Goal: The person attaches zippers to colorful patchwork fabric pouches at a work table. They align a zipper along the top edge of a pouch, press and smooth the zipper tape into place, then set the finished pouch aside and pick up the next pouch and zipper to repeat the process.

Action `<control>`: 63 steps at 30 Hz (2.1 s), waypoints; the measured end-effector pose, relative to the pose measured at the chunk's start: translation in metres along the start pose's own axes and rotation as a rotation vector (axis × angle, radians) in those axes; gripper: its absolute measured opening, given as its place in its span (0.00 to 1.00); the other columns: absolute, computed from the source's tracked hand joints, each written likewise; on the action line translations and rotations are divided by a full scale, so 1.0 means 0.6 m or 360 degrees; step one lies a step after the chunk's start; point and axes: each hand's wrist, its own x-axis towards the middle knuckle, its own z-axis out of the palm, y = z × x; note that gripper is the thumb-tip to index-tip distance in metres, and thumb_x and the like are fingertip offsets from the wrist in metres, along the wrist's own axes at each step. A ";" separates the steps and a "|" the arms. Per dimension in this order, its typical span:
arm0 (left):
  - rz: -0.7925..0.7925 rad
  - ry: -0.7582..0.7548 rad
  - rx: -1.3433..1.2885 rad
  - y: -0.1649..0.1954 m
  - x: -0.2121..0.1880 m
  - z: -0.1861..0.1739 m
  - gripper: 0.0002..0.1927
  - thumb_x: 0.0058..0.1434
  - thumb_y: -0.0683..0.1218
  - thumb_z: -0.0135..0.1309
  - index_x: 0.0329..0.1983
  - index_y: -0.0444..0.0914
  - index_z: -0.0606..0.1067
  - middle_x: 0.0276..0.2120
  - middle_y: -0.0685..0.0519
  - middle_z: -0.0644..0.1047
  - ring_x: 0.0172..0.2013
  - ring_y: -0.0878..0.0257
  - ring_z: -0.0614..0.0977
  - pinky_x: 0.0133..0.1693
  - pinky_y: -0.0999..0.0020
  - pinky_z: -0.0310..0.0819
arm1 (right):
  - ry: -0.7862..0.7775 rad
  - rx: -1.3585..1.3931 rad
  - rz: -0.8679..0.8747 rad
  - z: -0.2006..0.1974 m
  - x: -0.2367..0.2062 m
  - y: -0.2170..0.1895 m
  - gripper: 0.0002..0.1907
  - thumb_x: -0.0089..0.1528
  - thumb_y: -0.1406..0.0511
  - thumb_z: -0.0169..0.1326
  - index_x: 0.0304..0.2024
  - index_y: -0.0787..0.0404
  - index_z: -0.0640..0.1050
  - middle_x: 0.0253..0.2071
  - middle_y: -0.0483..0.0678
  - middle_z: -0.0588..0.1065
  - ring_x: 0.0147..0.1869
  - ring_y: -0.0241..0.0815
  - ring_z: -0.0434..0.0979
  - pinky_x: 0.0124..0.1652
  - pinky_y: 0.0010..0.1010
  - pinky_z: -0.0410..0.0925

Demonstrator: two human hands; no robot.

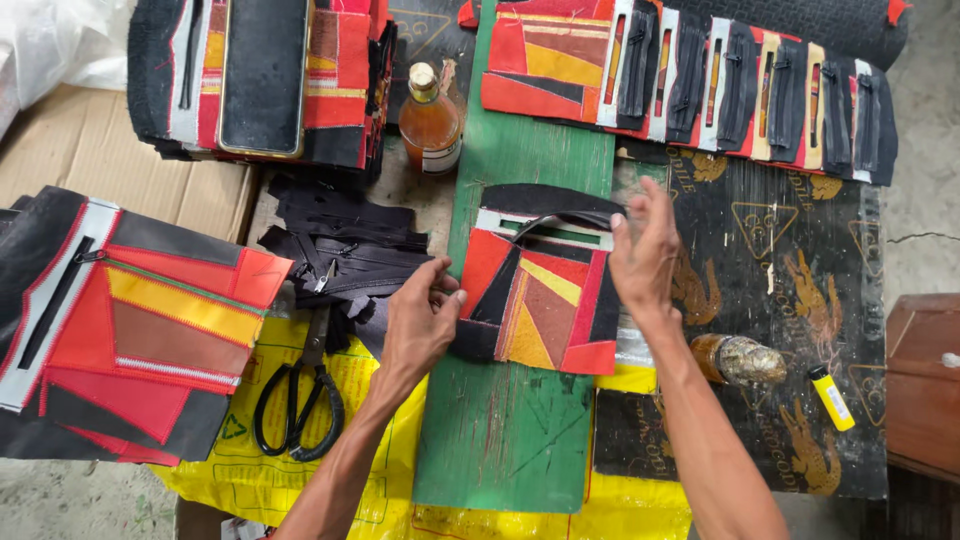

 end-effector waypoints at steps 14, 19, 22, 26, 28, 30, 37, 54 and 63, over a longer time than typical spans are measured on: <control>0.1098 -0.0356 0.1033 0.024 -0.048 0.075 0.34 0.52 0.47 0.62 0.64 0.40 0.70 0.71 0.39 0.60 0.71 0.42 0.57 0.70 0.45 0.45 | 0.0002 0.0077 -0.0804 0.041 -0.013 -0.055 0.19 0.59 0.81 0.60 0.51 0.63 0.82 0.43 0.46 0.82 0.53 0.43 0.76 0.55 0.36 0.70; 0.1138 -0.0178 0.0903 0.034 0.013 0.101 0.30 0.63 0.54 0.58 0.65 0.39 0.69 0.71 0.37 0.60 0.72 0.40 0.58 0.71 0.44 0.45 | -0.0172 0.1130 -0.0276 -0.055 -0.060 -0.066 0.15 0.64 0.75 0.63 0.53 0.66 0.78 0.46 0.52 0.81 0.50 0.41 0.82 0.52 0.32 0.76; 0.0853 -0.0209 0.0456 0.046 0.017 0.105 0.27 0.66 0.56 0.54 0.64 0.38 0.70 0.68 0.38 0.67 0.69 0.43 0.67 0.69 0.48 0.58 | -0.0586 0.1893 -0.0098 -0.101 -0.084 -0.063 0.21 0.56 0.67 0.66 0.51 0.66 0.80 0.44 0.52 0.82 0.49 0.42 0.82 0.54 0.34 0.75; -0.0411 -0.1042 -0.1534 0.046 -0.013 0.081 0.38 0.65 0.67 0.47 0.63 0.32 0.72 0.56 0.38 0.77 0.55 0.48 0.81 0.55 0.52 0.77 | -0.0907 0.2060 -0.0101 -0.098 -0.122 -0.035 0.20 0.56 0.68 0.68 0.50 0.66 0.79 0.40 0.52 0.81 0.53 0.43 0.81 0.56 0.35 0.74; -0.0776 -0.1289 -0.1968 0.035 -0.021 0.063 0.39 0.63 0.67 0.48 0.61 0.29 0.73 0.51 0.38 0.78 0.48 0.48 0.83 0.48 0.53 0.79 | -0.0938 0.1907 -0.0059 -0.080 -0.142 -0.013 0.13 0.64 0.79 0.62 0.51 0.68 0.79 0.40 0.53 0.81 0.54 0.44 0.80 0.60 0.37 0.73; -0.0701 -0.1151 -0.1638 0.019 -0.022 0.045 0.31 0.64 0.57 0.53 0.59 0.29 0.74 0.47 0.41 0.79 0.41 0.51 0.82 0.42 0.55 0.78 | -0.0902 0.1786 0.0029 -0.070 -0.161 0.007 0.17 0.61 0.80 0.60 0.53 0.68 0.78 0.44 0.55 0.81 0.56 0.46 0.80 0.60 0.40 0.72; -0.0328 -0.0595 -0.0269 -0.021 -0.051 -0.002 0.14 0.63 0.42 0.59 0.51 0.33 0.79 0.35 0.50 0.82 0.35 0.59 0.82 0.36 0.64 0.78 | -0.0218 -0.0264 -0.0453 -0.037 -0.212 0.043 0.29 0.61 0.81 0.51 0.65 0.62 0.73 0.58 0.55 0.77 0.64 0.50 0.75 0.64 0.43 0.70; 0.0070 -0.0462 0.0145 0.013 -0.043 -0.024 0.14 0.62 0.42 0.57 0.50 0.33 0.78 0.38 0.43 0.84 0.40 0.57 0.87 0.43 0.65 0.79 | 0.0231 0.0789 -0.0296 -0.010 -0.061 -0.010 0.28 0.68 0.74 0.58 0.70 0.66 0.66 0.56 0.52 0.74 0.59 0.41 0.76 0.62 0.33 0.72; 0.0198 -0.0346 0.0159 0.013 -0.006 -0.008 0.13 0.61 0.41 0.58 0.49 0.34 0.78 0.38 0.41 0.84 0.39 0.55 0.88 0.41 0.65 0.79 | -0.0038 -0.0112 -0.0256 -0.027 -0.086 0.019 0.07 0.69 0.68 0.55 0.49 0.61 0.78 0.46 0.48 0.77 0.52 0.44 0.74 0.56 0.37 0.68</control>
